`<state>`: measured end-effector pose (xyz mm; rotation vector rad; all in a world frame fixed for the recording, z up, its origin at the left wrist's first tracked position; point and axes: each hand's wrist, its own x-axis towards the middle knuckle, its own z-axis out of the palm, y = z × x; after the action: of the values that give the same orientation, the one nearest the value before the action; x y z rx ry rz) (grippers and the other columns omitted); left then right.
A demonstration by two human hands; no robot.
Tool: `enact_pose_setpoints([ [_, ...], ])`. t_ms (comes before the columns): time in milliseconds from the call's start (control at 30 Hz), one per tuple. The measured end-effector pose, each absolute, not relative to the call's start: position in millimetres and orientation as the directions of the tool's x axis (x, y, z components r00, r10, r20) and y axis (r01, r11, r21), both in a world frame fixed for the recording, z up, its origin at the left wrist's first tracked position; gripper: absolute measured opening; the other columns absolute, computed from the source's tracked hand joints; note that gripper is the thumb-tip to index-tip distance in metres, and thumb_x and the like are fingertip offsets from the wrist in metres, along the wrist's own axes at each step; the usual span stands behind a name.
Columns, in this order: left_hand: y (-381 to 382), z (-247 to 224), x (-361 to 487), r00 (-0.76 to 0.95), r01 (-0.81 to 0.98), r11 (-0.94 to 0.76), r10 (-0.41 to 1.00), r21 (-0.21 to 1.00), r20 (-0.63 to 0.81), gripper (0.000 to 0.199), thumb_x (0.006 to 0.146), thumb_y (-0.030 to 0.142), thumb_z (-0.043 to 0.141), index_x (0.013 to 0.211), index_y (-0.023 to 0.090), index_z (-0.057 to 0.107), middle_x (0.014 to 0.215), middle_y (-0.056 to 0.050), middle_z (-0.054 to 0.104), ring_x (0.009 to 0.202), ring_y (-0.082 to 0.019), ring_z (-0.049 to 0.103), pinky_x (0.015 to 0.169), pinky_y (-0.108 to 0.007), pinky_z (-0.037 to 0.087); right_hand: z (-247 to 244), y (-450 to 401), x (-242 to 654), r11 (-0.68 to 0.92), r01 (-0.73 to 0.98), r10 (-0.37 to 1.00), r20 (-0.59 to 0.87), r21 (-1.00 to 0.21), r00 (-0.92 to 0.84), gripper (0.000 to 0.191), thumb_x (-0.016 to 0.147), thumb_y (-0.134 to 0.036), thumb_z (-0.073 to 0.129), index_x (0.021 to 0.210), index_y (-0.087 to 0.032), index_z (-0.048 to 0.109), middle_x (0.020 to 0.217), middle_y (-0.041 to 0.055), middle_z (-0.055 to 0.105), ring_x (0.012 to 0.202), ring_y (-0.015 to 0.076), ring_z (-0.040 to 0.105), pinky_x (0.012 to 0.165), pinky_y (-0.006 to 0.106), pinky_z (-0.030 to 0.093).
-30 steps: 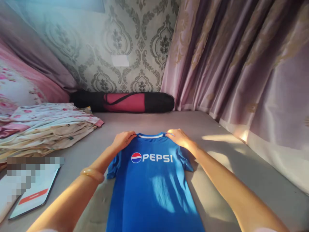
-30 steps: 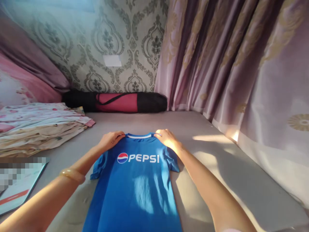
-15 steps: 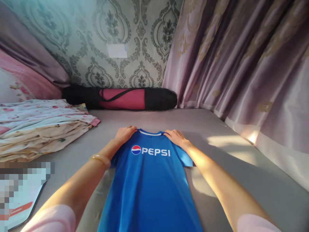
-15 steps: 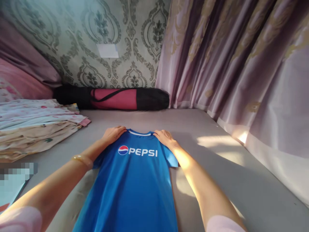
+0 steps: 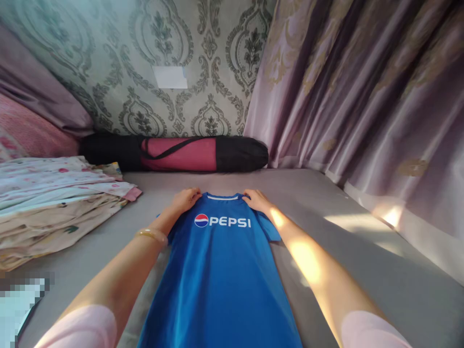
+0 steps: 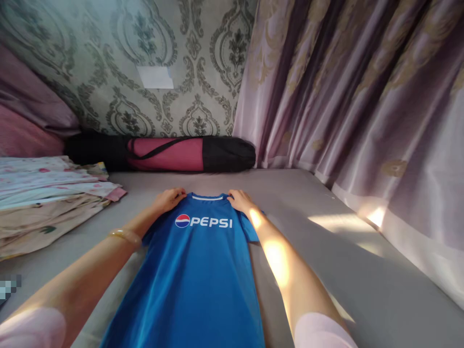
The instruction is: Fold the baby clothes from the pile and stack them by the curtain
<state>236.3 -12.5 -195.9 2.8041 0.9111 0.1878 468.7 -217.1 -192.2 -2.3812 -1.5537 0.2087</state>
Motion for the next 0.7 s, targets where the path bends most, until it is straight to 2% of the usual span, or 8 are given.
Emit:
enact_pose_setpoints([
  [67,-9.7,-199.4,239.7,0.770,0.611,-0.745,0.638,0.266,0.018,0.040,0.096,0.045,0.035,0.104,0.024,0.068,0.102,-0.007,0.072,0.097,-0.024,0.066,0.072,-0.027,0.044,-199.1,-210.5,473.2,-0.366,0.864,0.917,0.021,-0.347,0.397,0.028,0.098,-0.033,0.046,0.106,-0.020,0.069,0.107,0.0066,0.072,0.099,0.0207,0.066,0.083,0.026,0.046],
  [167,-7.0,-200.8,244.6,0.747,0.639,-0.716,0.664,0.279,-0.007,0.043,0.096,0.046,0.033,0.099,0.022,0.069,0.098,-0.009,0.073,0.094,-0.025,0.066,0.070,-0.028,0.044,-205.4,-201.4,477.7,-0.351,0.858,0.924,0.009,-0.374,0.382,0.033,0.100,-0.032,0.041,0.096,-0.019,0.071,0.099,0.0056,0.073,0.091,0.0182,0.066,0.079,0.024,0.046],
  [300,-8.5,-201.7,247.1,0.748,0.639,-0.719,0.664,0.273,-0.001,0.042,0.092,0.054,0.042,0.101,0.022,0.067,0.099,-0.009,0.073,0.094,-0.025,0.066,0.070,-0.027,0.045,-207.2,-195.4,476.0,-0.362,0.857,0.916,0.031,-0.367,0.400,0.025,0.093,-0.037,0.056,0.104,-0.019,0.068,0.110,0.0078,0.070,0.102,0.0214,0.063,0.084,0.026,0.044],
  [567,-24.2,-210.6,246.1,0.676,0.728,-0.677,0.735,0.111,0.052,0.041,0.100,0.046,0.028,0.112,0.019,0.057,0.110,-0.012,0.070,0.102,-0.028,0.066,0.078,-0.034,0.048,-213.3,-196.5,448.4,-0.481,0.837,0.845,0.118,-0.260,0.522,0.030,0.101,-0.038,0.039,0.112,-0.020,0.059,0.118,0.0113,0.065,0.110,0.0246,0.060,0.090,0.032,0.042],
  [700,-28.8,-206.1,250.5,0.685,0.728,-0.685,0.728,0.020,0.004,0.038,0.100,0.036,0.028,0.116,0.015,0.054,0.117,-0.017,0.066,0.106,-0.030,0.064,0.081,-0.038,0.049,-200.9,-195.9,451.2,-0.501,0.770,0.843,-0.024,-0.396,0.537,0.034,0.101,-0.041,0.038,0.114,-0.019,0.060,0.124,0.0122,0.064,0.116,0.0259,0.057,0.094,0.032,0.040],
])
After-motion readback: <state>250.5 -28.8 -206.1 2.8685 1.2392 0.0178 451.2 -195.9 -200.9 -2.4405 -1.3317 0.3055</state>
